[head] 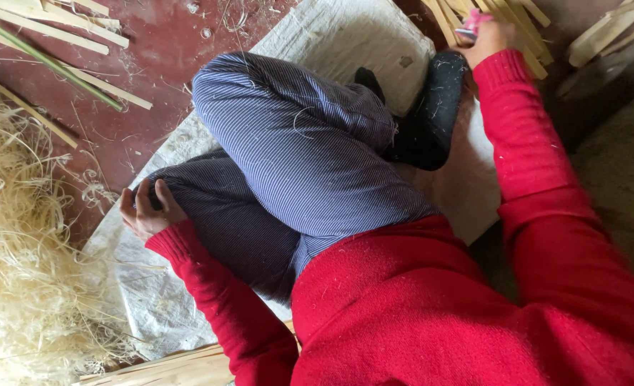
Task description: Scraping and cleaning thin wooden strips using a small knife
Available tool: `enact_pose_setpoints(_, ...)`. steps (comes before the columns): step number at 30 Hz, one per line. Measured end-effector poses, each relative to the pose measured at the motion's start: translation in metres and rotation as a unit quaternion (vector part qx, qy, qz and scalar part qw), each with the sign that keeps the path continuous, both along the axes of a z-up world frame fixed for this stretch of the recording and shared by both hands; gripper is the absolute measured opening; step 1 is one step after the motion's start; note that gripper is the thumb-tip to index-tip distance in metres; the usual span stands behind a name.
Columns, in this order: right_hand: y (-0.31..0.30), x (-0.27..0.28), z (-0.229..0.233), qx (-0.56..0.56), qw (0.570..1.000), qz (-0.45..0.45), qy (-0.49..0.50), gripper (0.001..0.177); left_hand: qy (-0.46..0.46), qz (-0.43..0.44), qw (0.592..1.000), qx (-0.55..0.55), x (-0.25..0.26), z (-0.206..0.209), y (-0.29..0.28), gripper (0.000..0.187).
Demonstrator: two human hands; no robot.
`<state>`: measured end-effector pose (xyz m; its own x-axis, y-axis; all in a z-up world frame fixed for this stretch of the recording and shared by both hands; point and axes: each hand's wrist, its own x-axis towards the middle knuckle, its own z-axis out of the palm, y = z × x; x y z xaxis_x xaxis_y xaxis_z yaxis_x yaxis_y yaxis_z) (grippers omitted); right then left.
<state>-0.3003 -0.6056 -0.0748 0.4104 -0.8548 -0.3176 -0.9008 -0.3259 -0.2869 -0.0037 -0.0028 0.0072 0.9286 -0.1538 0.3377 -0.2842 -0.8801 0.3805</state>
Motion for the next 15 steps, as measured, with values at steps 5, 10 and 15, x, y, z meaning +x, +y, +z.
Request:
enact_pose_setpoints(5,0.000,0.026,0.003,0.182,0.920,-0.326,-0.120,0.025,0.021,0.000,1.000,-0.006,-0.002,0.005,-0.001,0.029)
enact_pose_setpoints(10,-0.014,-0.008,-0.010,-0.045,0.998,0.013,0.034,0.043,0.015,0.002,1.000,-0.001,-0.001,0.002,0.001,0.028)
enact_pose_setpoints(15,-0.040,-0.026,0.004,-0.070,0.997,0.010,-0.015,0.039,0.007,-0.010,1.000,-0.006,-0.001,0.002,0.000,0.027)
